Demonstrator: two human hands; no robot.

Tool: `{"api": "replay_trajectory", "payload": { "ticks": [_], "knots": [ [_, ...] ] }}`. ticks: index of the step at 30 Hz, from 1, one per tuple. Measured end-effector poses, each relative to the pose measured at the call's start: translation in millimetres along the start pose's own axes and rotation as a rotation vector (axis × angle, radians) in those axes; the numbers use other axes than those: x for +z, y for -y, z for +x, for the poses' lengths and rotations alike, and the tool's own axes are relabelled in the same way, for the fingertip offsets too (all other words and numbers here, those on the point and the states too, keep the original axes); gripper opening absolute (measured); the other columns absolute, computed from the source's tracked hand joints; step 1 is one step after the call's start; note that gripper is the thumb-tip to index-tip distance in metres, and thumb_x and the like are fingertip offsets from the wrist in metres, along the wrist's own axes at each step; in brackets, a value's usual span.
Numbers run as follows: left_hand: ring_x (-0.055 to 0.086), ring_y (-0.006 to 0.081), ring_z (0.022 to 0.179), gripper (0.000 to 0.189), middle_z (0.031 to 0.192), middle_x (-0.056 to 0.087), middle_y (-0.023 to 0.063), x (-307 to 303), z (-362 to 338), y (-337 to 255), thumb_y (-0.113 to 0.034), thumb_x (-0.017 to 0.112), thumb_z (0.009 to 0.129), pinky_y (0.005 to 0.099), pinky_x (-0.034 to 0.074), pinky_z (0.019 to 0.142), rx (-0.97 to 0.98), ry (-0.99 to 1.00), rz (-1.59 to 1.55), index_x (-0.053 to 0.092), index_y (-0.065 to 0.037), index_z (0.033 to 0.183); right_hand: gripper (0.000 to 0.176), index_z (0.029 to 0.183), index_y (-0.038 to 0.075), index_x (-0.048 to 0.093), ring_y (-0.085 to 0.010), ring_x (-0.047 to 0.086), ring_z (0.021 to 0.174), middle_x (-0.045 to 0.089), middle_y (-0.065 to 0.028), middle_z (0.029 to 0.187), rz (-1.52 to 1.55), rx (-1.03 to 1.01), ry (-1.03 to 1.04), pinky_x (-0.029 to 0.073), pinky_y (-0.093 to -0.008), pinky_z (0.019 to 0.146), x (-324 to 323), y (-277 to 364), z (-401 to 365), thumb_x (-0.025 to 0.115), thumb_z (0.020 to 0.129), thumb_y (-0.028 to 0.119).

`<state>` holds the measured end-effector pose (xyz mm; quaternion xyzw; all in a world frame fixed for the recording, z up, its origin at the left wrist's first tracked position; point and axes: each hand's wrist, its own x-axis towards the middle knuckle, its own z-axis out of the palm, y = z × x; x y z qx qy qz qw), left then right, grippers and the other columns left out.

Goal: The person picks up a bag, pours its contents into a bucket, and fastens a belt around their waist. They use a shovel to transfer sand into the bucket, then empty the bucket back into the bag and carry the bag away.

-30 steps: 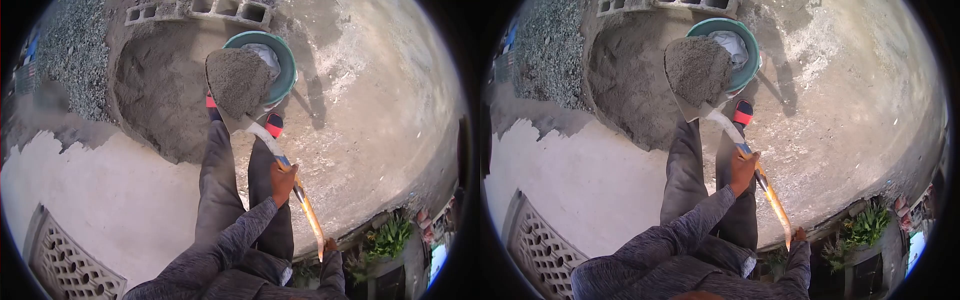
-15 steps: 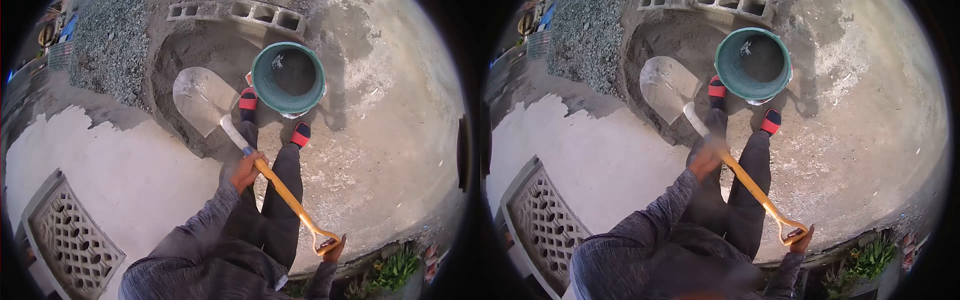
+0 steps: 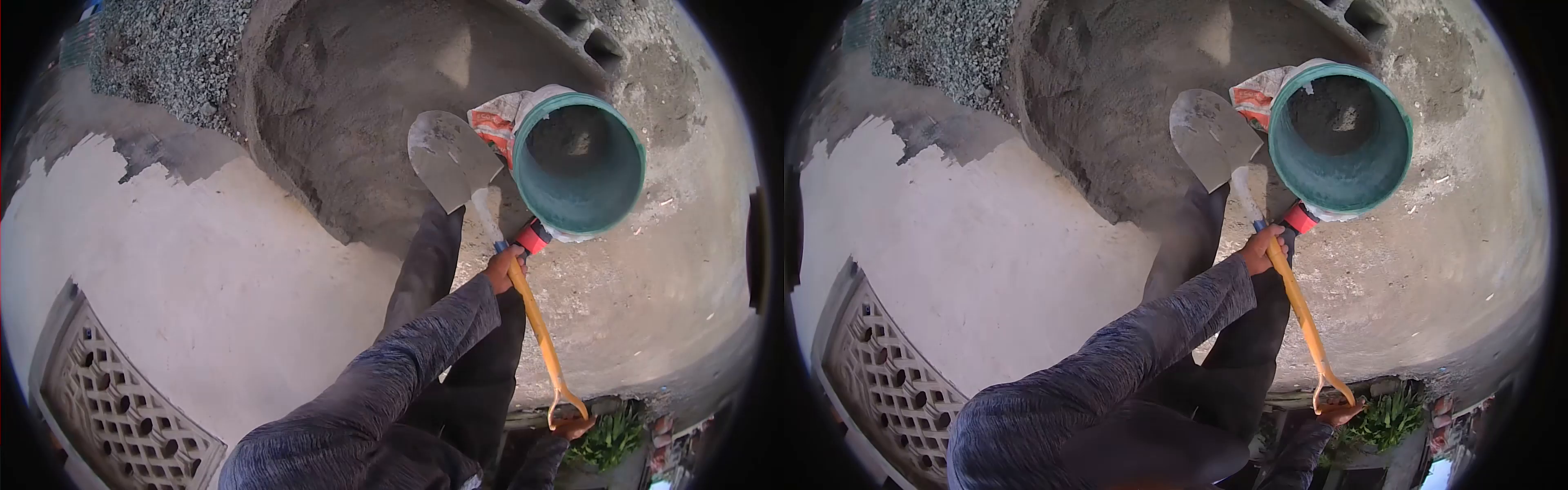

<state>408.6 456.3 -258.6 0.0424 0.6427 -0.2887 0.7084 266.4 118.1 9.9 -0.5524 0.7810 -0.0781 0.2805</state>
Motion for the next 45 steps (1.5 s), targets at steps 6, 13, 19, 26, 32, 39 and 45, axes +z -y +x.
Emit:
{"api": "replay_trajectory", "payload": {
  "ticks": [6,13,19,26,32,39,45],
  "knots": [
    [0.051,0.0211,0.062,0.02,0.068,0.047,0.0054,3.3,37.8,-366.4,-0.017,0.062,0.086,0.0402,0.047,0.065,0.417,-0.041,0.049,0.046,-0.008,0.079,0.049,0.06,0.014,0.036,-0.0137,0.034,0.043,0.032,0.0005,0.049,0.015,0.211,0.757,0.03,-0.0284,0.044,316.1,-27.7,-164.4,0.04,0.091,0.052],
    [0.053,0.0189,0.066,0.01,0.074,0.049,0.0043,-4.4,13.8,-467.4,-0.016,0.054,0.093,0.0418,0.048,0.07,0.594,-0.213,0.19,0.049,-0.008,0.089,0.05,0.065,0.011,0.044,-0.0169,0.039,0.039,0.039,-0.0029,0.048,0.151,0.297,0.935,0.037,-0.0306,0.04,388.8,-62.2,-230.8,0.033,0.095,0.05],
    [0.056,0.0212,0.066,0.013,0.079,0.053,0.0064,-5.5,32.3,-418.4,-0.016,0.059,0.088,0.0402,0.05,0.064,0.54,-0.201,0.156,0.052,-0.007,0.093,0.053,0.06,0.014,0.041,-0.0166,0.036,0.038,0.034,-0.0012,0.045,0.109,0.326,0.808,0.035,-0.0305,0.039,370.2,-50.6,-192.6,0.035,0.092,0.057],
    [0.055,0.0201,0.056,0.016,0.07,0.054,0.0061,32.4,-13.8,-254.2,-0.008,0.064,0.08,0.0348,0.049,0.053,0.566,-0.258,0.077,0.051,-0.005,0.089,0.058,0.058,0.014,0.037,-0.0171,0.036,0.039,0.032,-0.0012,0.044,0.007,0.229,0.613,0.033,-0.0315,0.04,267.1,-36.8,-93.1,0.037,0.089,0.064],
    [0.056,0.0168,0.065,0.017,0.077,0.053,0.005,72.7,-105.6,-83.4,-0.007,0.065,0.082,0.0316,0.05,0.064,0.602,-0.255,0.168,0.05,-0.006,0.089,0.056,0.059,0.015,0.038,-0.0144,0.032,0.041,0.034,0.0002,0.047,0.078,0.263,0.306,0.026,-0.0319,0.042,133.3,-27.7,-20.4,0.044,0.088,0.063],
    [0.061,0.0157,0.075,0.021,0.081,0.056,0.0052,95.0,-190.4,114.9,-0.004,0.066,0.083,0.0284,0.05,0.07,0.577,-0.261,0.428,0.047,-0.004,0.092,0.051,0.062,0.015,0.042,-0.0151,0.036,0.04,0.037,-0.0003,0.047,0.066,0.346,0.083,0.027,-0.031,0.039,-52.4,-49.3,75.7,0.046,0.089,0.057],
    [0.059,0.0126,0.071,0.029,0.084,0.058,0.0055,90.8,-154.8,191.0,-0.006,0.069,0.083,0.027,0.049,0.067,0.717,-0.212,0.81,0.045,-0.001,0.098,0.046,0.069,0.012,0.053,-0.0162,0.043,0.043,0.044,-0.0015,0.051,-0.203,0.523,0.328,0.032,-0.0294,0.039,-155.4,-109.6,167.8,0.048,0.089,0.053]
  ]
}}
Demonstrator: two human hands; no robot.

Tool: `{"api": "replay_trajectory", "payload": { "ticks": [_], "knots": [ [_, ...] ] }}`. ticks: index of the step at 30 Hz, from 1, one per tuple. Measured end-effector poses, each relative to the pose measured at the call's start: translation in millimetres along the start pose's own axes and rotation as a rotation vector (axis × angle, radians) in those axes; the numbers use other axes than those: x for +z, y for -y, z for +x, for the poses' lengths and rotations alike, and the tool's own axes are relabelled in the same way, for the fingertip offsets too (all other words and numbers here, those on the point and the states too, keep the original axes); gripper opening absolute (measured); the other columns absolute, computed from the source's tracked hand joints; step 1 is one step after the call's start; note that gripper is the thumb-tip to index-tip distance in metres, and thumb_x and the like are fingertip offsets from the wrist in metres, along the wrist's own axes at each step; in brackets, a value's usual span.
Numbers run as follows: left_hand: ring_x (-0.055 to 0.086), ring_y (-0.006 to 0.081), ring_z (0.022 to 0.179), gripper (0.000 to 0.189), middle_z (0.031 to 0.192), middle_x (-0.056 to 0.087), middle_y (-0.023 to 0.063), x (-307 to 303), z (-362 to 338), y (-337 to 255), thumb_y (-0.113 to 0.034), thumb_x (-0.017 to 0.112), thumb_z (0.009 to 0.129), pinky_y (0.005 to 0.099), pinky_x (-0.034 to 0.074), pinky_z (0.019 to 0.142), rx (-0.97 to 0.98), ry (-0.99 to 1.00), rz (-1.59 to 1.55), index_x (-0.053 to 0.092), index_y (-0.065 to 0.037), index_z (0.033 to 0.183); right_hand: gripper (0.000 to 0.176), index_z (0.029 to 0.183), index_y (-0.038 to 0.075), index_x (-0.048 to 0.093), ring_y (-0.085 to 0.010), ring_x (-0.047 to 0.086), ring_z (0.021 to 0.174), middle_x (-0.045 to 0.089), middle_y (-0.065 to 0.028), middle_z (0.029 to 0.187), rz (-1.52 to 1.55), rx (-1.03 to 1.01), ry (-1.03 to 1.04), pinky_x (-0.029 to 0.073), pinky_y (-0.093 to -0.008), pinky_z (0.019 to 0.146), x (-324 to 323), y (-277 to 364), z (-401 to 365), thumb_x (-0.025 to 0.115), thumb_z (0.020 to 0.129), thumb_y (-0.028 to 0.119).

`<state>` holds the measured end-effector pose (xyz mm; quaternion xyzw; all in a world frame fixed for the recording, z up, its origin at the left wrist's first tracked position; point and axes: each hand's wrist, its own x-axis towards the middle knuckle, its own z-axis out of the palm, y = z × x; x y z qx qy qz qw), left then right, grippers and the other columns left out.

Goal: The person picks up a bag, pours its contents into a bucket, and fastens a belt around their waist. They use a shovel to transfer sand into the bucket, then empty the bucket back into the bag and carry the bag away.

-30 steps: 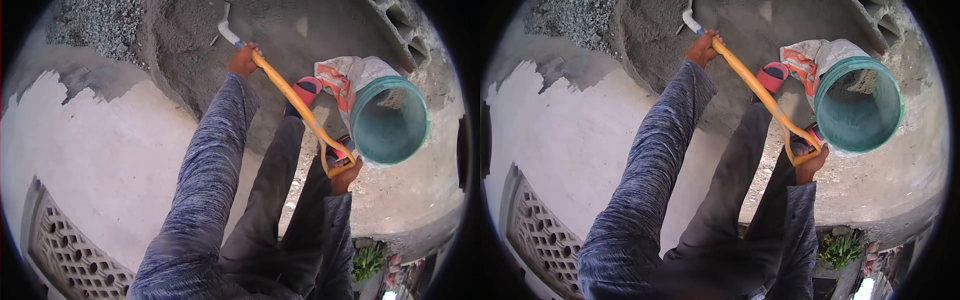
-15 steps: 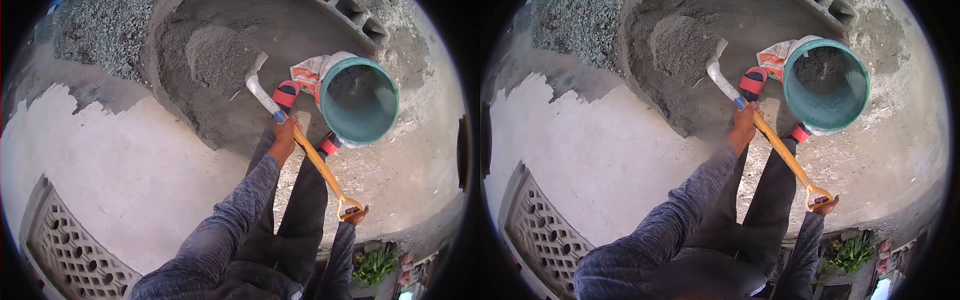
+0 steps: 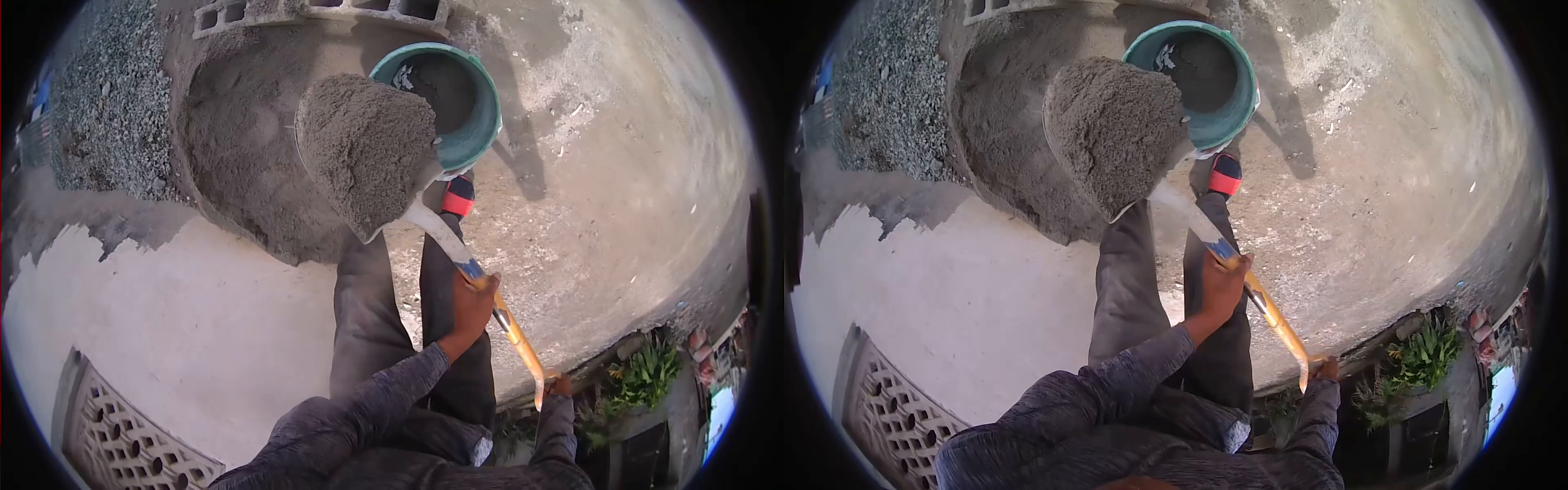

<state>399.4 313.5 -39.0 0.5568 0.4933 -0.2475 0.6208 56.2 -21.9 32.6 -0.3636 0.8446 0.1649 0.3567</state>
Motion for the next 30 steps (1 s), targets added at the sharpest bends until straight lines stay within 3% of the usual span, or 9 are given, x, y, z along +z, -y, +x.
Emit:
{"api": "replay_trajectory", "payload": {
  "ticks": [5,9,10,12,14,18,24,27,30],
  "knots": [
    [0.058,0.0128,0.067,0.032,0.081,0.055,0.0046,2.4,21.4,19.3,-0.011,0.073,0.081,0.0288,0.049,0.059,0.033,-0.02,0.196,0.046,-0.001,0.096,0.041,0.08,0.012,0.056,-0.0195,0.043,0.04,0.045,-0.0046,0.053,-0.759,0.139,0.43,0.034,-0.0357,0.037,-42.0,-31.6,63.9,0.042,0.094,0.048],
    [0.061,0.0162,0.075,0.027,0.086,0.059,0.0093,-51.5,9.6,4.6,-0.01,0.071,0.081,0.0304,0.051,0.068,-0.07,0.108,0.106,0.05,-0.001,0.096,0.049,0.074,0.011,0.057,-0.0222,0.047,0.041,0.049,-0.0069,0.051,-0.365,0.348,0.269,0.041,-0.0356,0.042,-60.4,-24.3,41.0,0.039,0.095,0.052],
    [0.061,0.0178,0.078,0.031,0.088,0.059,0.0113,-69.9,10.3,-10.5,-0.009,0.07,0.082,0.0325,0.052,0.07,-0.196,0.239,-0.006,0.049,0.0,0.102,0.052,0.068,0.013,0.055,-0.0233,0.05,0.044,0.049,-0.0064,0.05,-0.205,0.375,0.352,0.044,-0.0363,0.046,-20.8,-13.3,-3.2,0.039,0.094,0.055],
    [0.059,0.0183,0.075,0.017,0.084,0.057,0.0081,-94.8,32.4,-41.5,-0.009,0.066,0.086,0.0345,0.052,0.07,-0.32,0.148,-0.24,0.051,-0.003,0.093,0.055,0.062,0.014,0.052,-0.0244,0.053,0.047,0.049,-0.0059,0.05,-0.053,0.409,0.437,0.047,-0.037,0.05,65.1,31.5,-69.0,0.04,0.093,0.058],
    [0.057,0.0189,0.071,0.015,0.079,0.055,0.0054,-120.8,90.9,-41.7,-0.012,0.064,0.088,0.0367,0.051,0.068,-0.361,0.081,-0.501,0.05,-0.006,0.089,0.057,0.056,0.014,0.045,-0.0228,0.047,0.04,0.043,-0.0052,0.044,0.075,0.001,0.499,0.044,-0.0358,0.045,117.7,30.0,-87.4,0.04,0.092,0.058],
    [0.054,0.0191,0.069,0.022,0.075,0.052,0.0055,-154.9,212.0,3.0,-0.023,0.065,0.089,0.0344,0.048,0.063,-0.354,0.111,-0.603,0.048,-0.01,0.088,0.054,0.059,0.013,0.043,-0.0201,0.044,0.04,0.041,-0.0038,0.045,0.169,-0.131,0.49,0.041,-0.0339,0.043,205.0,22.5,-119.4,0.04,0.093,0.056],
    [0.052,0.0299,0.068,0.068,0.074,0.049,0.0114,-114.9,226.3,52.9,-0.076,0.051,0.079,0.046,0.045,0.067,-0.669,0.006,-0.698,0.046,-0.008,0.085,0.052,0.064,0.014,0.039,-0.0153,0.038,0.04,0.036,-0.001,0.047,0.231,-0.272,-0.016,0.034,-0.031,0.041,184.2,-18.0,-112.9,0.042,0.091,0.058],
    [0.052,0.0314,0.069,0.08,0.077,0.051,0.014,-105.8,249.2,63.4,-0.086,0.042,0.073,0.0471,0.045,0.068,-0.729,0.089,-0.718,0.046,-0.007,0.085,0.052,0.063,0.013,0.038,-0.0154,0.036,0.04,0.035,-0.0019,0.046,0.257,-0.297,-0.087,0.032,-0.0316,0.041,201.9,-17.1,-111.2,0.043,0.09,0.058],
    [0.052,0.0303,0.068,0.077,0.076,0.05,0.0124,-125.8,336.9,22.1,-0.084,0.042,0.076,0.0469,0.046,0.066,-0.687,0.038,-0.69,0.046,-0.008,0.088,0.05,0.061,0.013,0.037,-0.0157,0.036,0.041,0.033,-0.0015,0.047,0.258,-0.287,-0.133,0.032,-0.0313,0.043,301.4,-4.3,-121.6,0.04,0.091,0.053]
  ]
}}
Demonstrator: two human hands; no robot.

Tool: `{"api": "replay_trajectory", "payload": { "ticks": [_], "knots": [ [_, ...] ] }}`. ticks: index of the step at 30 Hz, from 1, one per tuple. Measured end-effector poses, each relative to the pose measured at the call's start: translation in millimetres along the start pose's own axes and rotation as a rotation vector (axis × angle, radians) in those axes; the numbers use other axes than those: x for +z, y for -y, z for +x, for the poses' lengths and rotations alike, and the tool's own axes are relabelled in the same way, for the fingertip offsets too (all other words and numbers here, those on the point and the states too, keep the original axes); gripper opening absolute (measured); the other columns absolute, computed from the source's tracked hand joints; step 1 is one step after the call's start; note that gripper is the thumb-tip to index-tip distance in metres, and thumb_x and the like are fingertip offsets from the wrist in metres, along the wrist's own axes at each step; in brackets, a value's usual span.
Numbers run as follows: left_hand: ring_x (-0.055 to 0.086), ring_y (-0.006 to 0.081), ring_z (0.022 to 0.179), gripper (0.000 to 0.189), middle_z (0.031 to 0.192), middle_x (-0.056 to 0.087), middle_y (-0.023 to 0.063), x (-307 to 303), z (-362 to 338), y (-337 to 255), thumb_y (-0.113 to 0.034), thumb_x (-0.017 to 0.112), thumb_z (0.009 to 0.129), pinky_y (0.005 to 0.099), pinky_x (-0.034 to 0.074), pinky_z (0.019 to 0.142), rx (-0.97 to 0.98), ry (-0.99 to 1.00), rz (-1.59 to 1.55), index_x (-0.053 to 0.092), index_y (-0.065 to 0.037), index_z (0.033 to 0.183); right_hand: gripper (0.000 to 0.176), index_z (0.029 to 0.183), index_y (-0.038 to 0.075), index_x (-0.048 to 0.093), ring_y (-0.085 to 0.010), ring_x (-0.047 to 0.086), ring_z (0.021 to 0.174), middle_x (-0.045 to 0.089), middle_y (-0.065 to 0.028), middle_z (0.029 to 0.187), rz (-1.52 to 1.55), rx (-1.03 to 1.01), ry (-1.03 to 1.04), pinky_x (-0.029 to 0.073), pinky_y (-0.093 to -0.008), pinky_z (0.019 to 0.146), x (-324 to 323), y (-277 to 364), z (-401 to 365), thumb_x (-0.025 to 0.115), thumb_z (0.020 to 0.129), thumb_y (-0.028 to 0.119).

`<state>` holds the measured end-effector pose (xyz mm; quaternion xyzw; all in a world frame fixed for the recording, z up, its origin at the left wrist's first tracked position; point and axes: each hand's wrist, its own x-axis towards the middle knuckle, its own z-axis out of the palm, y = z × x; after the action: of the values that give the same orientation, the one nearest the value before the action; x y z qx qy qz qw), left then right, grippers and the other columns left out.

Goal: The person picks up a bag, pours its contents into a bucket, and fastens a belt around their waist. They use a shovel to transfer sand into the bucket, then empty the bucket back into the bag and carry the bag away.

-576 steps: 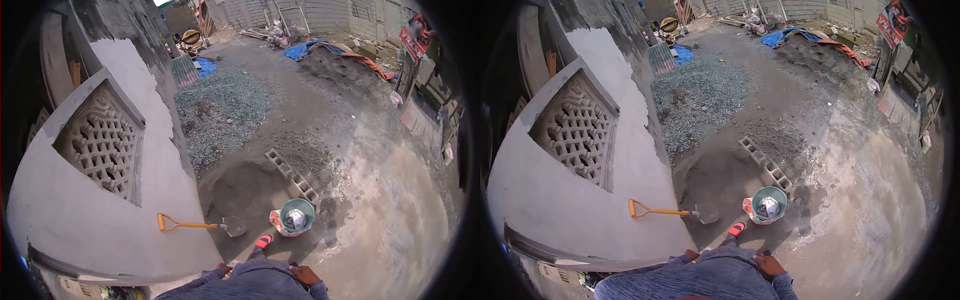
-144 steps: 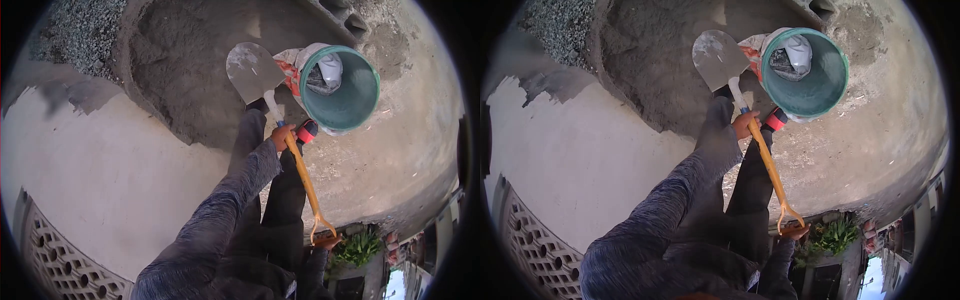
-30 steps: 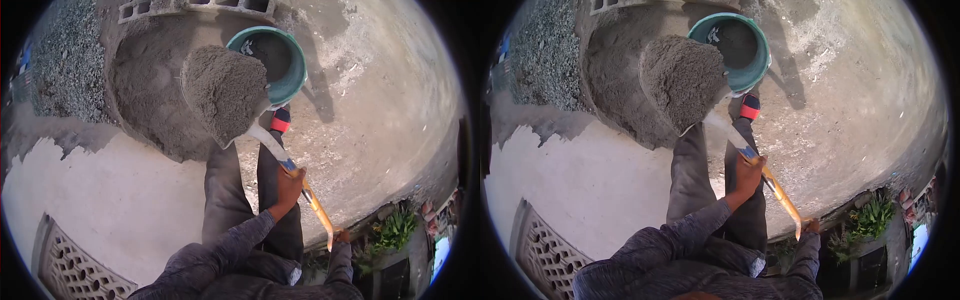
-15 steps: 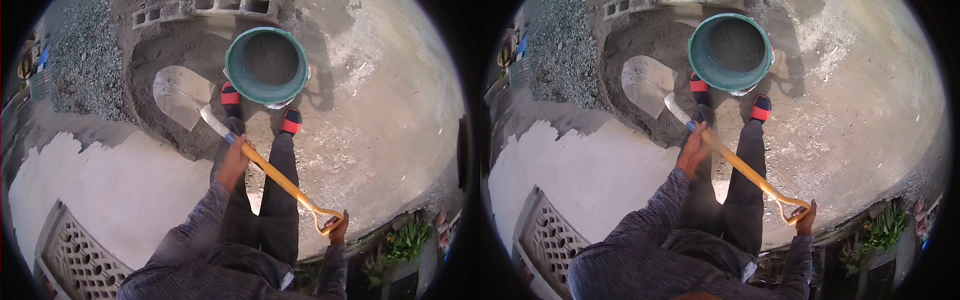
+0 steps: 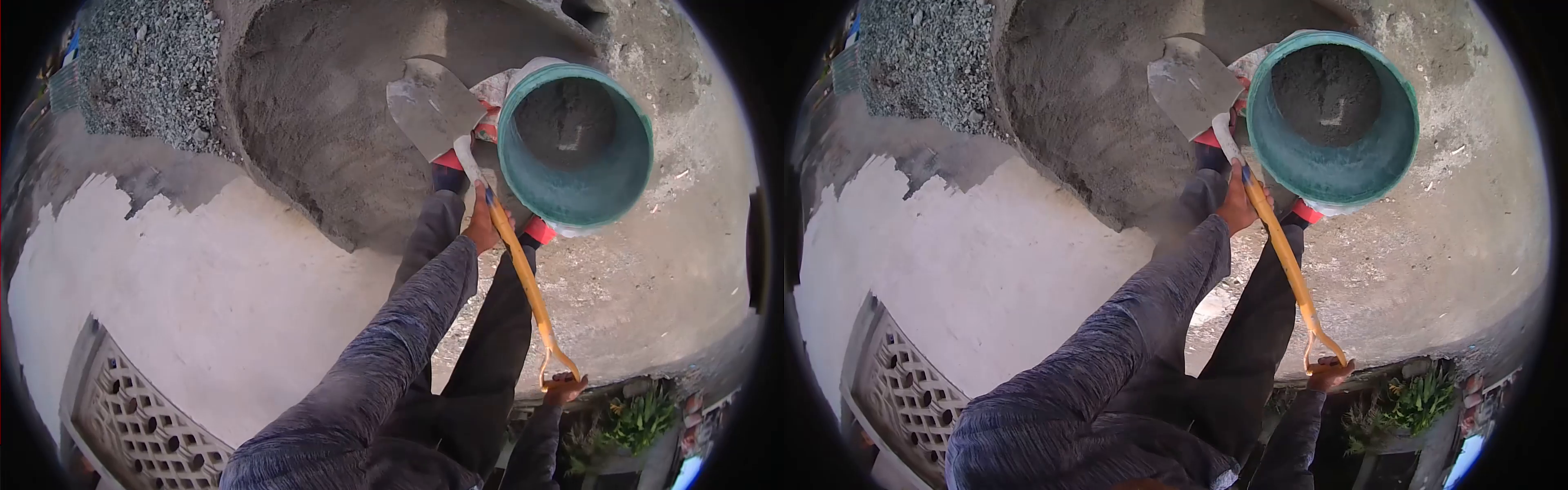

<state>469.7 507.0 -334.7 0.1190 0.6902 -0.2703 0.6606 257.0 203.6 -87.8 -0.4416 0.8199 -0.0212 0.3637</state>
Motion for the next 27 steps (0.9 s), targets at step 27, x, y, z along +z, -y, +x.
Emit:
{"api": "replay_trajectory", "payload": {
  "ticks": [27],
  "knots": [
    [0.048,0.0208,0.071,0.061,0.079,0.047,0.0062,44.4,-143.0,-23.7,-0.07,0.047,0.085,0.0347,0.045,0.071,0.401,-0.083,-0.083,0.044,-0.01,0.087,0.056,0.059,0.011,0.039,-0.0161,0.035,0.041,0.035,-0.0018,0.047,0.071,-0.046,0.062,0.029,-0.0324,0.042,49.4,18.3,24.1,0.046,0.088,0.059]
  ]
}}
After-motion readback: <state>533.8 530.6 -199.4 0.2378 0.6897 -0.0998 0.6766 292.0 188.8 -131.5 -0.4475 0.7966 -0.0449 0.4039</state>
